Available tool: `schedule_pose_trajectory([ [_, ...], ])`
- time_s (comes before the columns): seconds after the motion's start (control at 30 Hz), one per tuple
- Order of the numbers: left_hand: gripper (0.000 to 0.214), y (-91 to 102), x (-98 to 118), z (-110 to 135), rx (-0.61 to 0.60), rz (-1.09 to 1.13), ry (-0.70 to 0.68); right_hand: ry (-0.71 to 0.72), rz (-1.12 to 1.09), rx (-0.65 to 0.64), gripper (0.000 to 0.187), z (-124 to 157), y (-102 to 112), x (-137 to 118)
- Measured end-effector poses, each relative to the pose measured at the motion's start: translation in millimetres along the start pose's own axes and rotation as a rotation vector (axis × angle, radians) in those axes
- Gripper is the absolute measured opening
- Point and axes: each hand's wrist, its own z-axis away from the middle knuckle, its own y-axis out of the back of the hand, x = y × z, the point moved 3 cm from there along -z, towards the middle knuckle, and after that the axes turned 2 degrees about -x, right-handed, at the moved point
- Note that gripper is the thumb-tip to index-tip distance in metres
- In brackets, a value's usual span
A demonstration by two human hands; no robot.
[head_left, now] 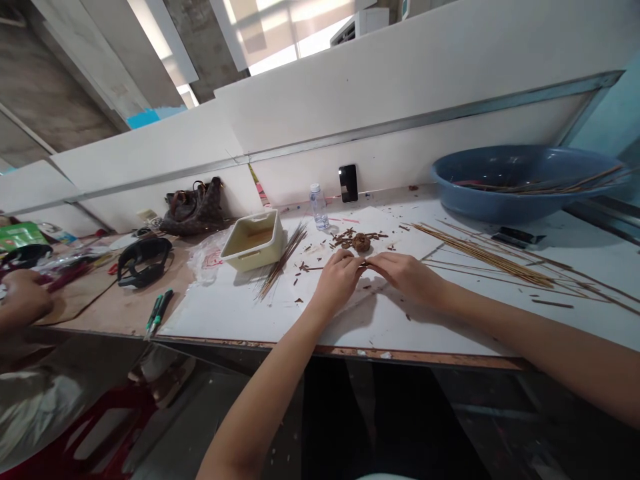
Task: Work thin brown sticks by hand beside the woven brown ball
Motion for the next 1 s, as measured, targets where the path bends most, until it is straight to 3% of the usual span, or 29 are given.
schedule_pose_trajectory([
  [0.2, 0.015, 1.5, -0.9, -1.2, -0.002, 0.051, 0.031, -0.108, -0.034, 0.038, 0.033, -1.3, -2.3, -3.5],
  [0.37, 0.015, 3.3, -0.8, -2.3, -0.025, 0.088, 0.045, -0.049, -0.033, 0.034, 0.029, -0.4, 0.5, -5.2],
  [0.67, 0.017, 4.3, 3.7, -1.3, -0.023, 0.109, 0.065, 0.044, -0.015, 0.020, 0.038, 1.5, 7.1, -5.8],
  [1.0, 0.012, 3.3, 3.2, -3.5, -0.093, 0.076, 0.088, 0.005, -0.002, 0.014, 0.040, 6.4, -2.6, 9.8],
])
